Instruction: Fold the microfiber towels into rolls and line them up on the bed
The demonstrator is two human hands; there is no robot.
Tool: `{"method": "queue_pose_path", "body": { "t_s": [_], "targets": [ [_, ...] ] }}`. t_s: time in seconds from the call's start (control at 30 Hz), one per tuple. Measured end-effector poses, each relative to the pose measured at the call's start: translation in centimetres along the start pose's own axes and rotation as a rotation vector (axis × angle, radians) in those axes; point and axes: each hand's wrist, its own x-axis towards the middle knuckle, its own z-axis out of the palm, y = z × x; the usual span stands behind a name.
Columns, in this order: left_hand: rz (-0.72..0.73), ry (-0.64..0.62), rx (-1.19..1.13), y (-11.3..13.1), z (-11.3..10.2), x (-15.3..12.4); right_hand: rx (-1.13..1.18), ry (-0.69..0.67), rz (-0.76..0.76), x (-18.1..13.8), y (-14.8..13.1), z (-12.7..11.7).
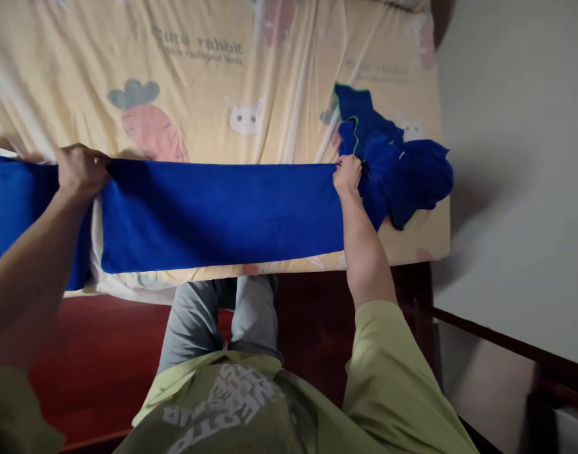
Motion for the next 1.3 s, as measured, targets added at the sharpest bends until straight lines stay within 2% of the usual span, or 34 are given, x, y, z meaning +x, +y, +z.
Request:
{"method": "queue_pose_path", "body": {
  "t_s": [0.07,0.13,0.23,0.3,0.37,0.47,0.57,0.67,0.73,0.83,0.93,1.0,1.13,1.3],
  "targets": [
    [-0.01,0.036,-0.038,0.1,0.9,0.0,-0.028,0.025,0.057,-0.5,-1.1,0.5],
    [0.001,0.127,-0.077,0.8,1.8,-0.9,-0.043,0.073,0.071,-1.9,-2.7,0.6],
    [0.124,0.225,-0.099,2.5,3.4,-3.7,-0.033,0.09,-0.026,-5.3,-5.7,0.8],
    [0.195,0.194,-0.083,3.4,4.6,-5.6,-0.012,0.02,-0.145,-7.7,-7.4,1.3],
    [0.197,0.144,-0.059,3.7,5.6,-7.0,0.004,-0.072,-0.224,-9.2,-8.1,1.9],
    [0.166,0.112,-0.044,3.6,6.2,-7.5,0.015,-0.131,-0.175,-9.2,-7.3,2.8],
    [0.14,0.103,-0.052,3.8,6.0,-7.3,0.015,-0.119,-0.067,-7.6,-5.7,2.9],
    [0.133,0.132,-0.059,4.5,5.7,-8.6,-0.02,-0.102,-0.064,-7.5,-5.4,2.3],
    [0.165,0.146,-0.042,4.9,5.8,-10.9,-0.043,-0.105,-0.119,-9.4,-5.9,1.8],
    [0.178,0.13,-0.012,4.6,6.6,-16.1,-0.019,-0.17,-0.211,-13.9,-6.2,1.1],
    [0.134,0.116,-0.001,3.5,7.3,-21.0,0.022,-0.2,-0.217,-17.6,-4.9,0.2],
    [0.117,0.115,0.0,2.7,7.6,-23.1,0.03,-0.198,-0.204,-19.1,-3.5,-0.5],
    [0.066,0.13,-0.022,1.8,8.2,-24.7,0.014,-0.194,-0.172,-21.0,-1.1,-1.3],
    [0.007,0.144,-0.034,1.7,8.9,-24.9,-0.027,-0.192,-0.126,-22.8,-0.6,-1.6]
  ]
}}
